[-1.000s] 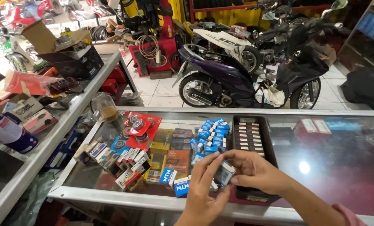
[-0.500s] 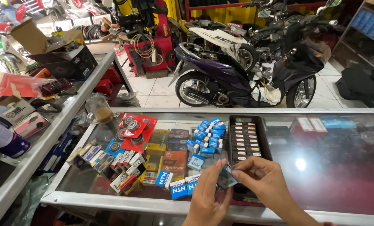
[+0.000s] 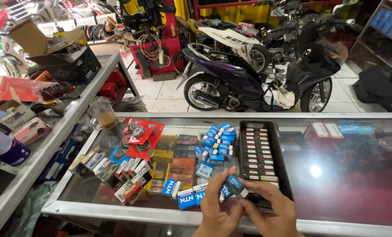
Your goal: The person organizes small boxed parts by picking them up from the glass counter and inserting them one by one into slots in a storage tray by hand.
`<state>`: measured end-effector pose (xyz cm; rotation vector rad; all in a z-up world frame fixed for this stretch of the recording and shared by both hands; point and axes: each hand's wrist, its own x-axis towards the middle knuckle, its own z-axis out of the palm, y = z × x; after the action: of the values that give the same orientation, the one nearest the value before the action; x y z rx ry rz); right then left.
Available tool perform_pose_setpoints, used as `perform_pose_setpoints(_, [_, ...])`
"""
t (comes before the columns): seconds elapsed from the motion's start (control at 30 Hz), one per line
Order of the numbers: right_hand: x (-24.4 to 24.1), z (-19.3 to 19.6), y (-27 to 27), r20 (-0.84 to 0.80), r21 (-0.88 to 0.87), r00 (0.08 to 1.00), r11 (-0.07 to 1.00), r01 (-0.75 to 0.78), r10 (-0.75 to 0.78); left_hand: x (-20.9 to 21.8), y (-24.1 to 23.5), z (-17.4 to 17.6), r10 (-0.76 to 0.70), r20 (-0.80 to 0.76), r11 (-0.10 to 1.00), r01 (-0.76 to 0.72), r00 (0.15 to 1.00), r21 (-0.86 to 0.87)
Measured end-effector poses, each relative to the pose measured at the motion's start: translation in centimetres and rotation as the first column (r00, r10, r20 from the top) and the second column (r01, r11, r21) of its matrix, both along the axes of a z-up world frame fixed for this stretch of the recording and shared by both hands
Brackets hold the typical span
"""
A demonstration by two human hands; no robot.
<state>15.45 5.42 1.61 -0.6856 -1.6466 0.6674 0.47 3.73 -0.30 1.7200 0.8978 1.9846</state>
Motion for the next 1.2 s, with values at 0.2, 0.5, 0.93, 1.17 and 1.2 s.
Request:
perform_pose_setpoints(0.2, [1.1,0.3,0.5,0.115,0.088,0.993,0.996,0.002,-0.012,-0.3,0.0,1.7,0.002,-0.057,1.0,-0.001,0.998,0.018])
perform_pose_setpoints(0.5, [1.0,4.0,0.9,0.238,0.135,0.97,0.987,-0.081,0.047,-1.3,1.1,3.6,-0.278,0.907,0.485,0.862,0.316,-0.151])
perform_pose_setpoints(0.93, [0.8,4.0,0.7,0.226,0.318,0.965,0.947,0.055,-0.132,-0.1,1.2,3.0,-0.423,0.893,0.413,0.91,0.152,0.04])
perform_pose_setpoints(1.17, [0.6,4.2,0.7,0.202,0.489,0.951,0.865,0.109,-0.234,-0.2,0.8,3.2,-0.52,0.848,0.376,0.919,0.104,0.118])
perform_pose_setpoints(1.2, [0.5,4.2,0.6,0.189,0.504,0.942,0.851,0.149,-0.276,-0.1,0.8,3.3,-0.492,0.86,0.411,0.907,0.137,0.09])
